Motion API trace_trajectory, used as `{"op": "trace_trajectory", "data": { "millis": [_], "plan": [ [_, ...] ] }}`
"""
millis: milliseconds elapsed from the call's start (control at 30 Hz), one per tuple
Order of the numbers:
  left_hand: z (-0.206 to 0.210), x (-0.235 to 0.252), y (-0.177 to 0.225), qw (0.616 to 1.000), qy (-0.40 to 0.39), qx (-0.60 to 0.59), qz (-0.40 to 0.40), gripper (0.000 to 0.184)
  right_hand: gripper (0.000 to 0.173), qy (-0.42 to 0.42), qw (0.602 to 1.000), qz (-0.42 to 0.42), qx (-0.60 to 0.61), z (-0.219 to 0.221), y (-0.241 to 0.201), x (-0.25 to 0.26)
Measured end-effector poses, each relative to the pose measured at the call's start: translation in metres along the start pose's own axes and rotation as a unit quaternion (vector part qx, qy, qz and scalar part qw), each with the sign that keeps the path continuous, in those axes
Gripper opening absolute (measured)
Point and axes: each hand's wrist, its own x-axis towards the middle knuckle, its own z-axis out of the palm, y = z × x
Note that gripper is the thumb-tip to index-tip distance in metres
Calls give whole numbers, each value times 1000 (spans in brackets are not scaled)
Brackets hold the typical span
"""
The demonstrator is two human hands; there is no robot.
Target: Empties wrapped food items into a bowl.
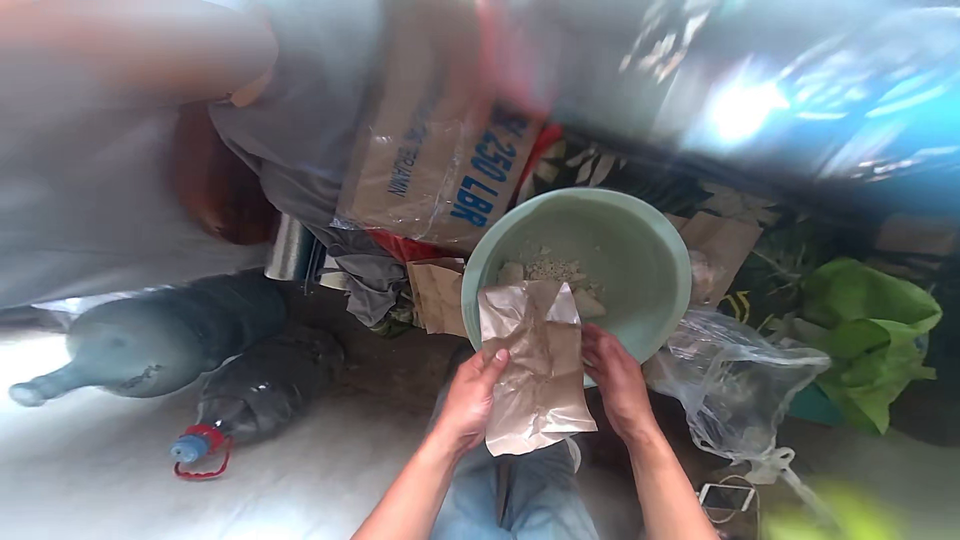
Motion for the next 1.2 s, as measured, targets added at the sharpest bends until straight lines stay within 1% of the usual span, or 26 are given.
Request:
{"op": "trace_trajectory", "data": {
  "millis": [33,67,100,133,167,200,233,267,300,333,367,400,467,500,533,567,633,667,700,767,800,867,933,1000,1100,1200],
  "plan": [
    [0,-1,0,1000,-13,7,0,29,48,-23,1000,8,-14,2,0,-2],
    [-3,0,1,999,-23,24,4,30,38,-8,999,-4,-42,6,-3,-4],
    [-9,2,3,998,-25,51,19,35,28,49,994,-32,-90,10,-6,-6],
    [-20,7,5,996,-12,73,47,42,21,114,981,-67,-143,10,-9,-5],
    [-37,16,6,993,27,82,86,46,18,162,968,-93,-170,6,-12,-3],
    [-55,27,5,983,102,98,121,44,16,185,961,-104,-177,1,-14,-1],
    [-72,40,2,963,185,135,140,36,16,189,958,-105,-186,-5,-14,0],
    [-85,55,-1,940,241,191,144,28,18,194,951,-103,-217,-8,-16,1],
    [-95,70,-3,922,259,254,139,27,20,205,940,-109,-249,-10,-17,1],
    [-101,83,-3,903,251,320,138,30,19,209,937,-112,-256,-10,-17,0],
    [-103,94,-4,884,243,371,147,33,19,197,941,-110,-251,-11,-16,0],
    [-100,103,-3,870,250,394,160,39,18,184,943,-110,-253,-11,-14,-1],
    [-90,116,3,856,284,393,181,51,18,186,940,-110,-265,-7,-14,-5],
    [-86,123,10,852,289,394,185,51,18,192,941,-112,-257,-4,-15,-6],
    [-84,128,17,846,286,410,183,45,17,193,944,-116,-240,-3,-15,-7],
    [-83,133,23,833,282,440,180,45,16,192,947,-121,-227,-1,-16,-8],
    [-87,141,31,794,276,507,191,48,15,190,949,-131,-216,2,-18,-10],
    [-93,144,33,779,265,531,201,43,15,186,951,-134,-207,3,-19,-10],
    [-100,145,36,771,244,550,207,34,15,182,955,-134,-193,5,-20,-8],
    [-117,143,44,770,191,575,197,19,14,182,962,-129,-158,10,-22,-4],
    [-125,137,49,776,162,581,186,18,15,183,966,-123,-135,13,-24,-1],
    [-140,113,63,807,112,549,188,19,16,188,974,-104,-67,21,-28,4],
    [-156,77,73,843,80,473,244,23,19,179,981,-65,22,33,-33,4],
    [-164,41,83,870,64,379,309,19,20,149,984,-19,97,52,-41,2],
    [-168,-1,94,882,28,288,371,14,19,85,988,13,132,86,-57,-3],
    [-161,-23,101,892,-38,172,416,17,20,34,988,20,148,130,-76,-8]
  ]
}}
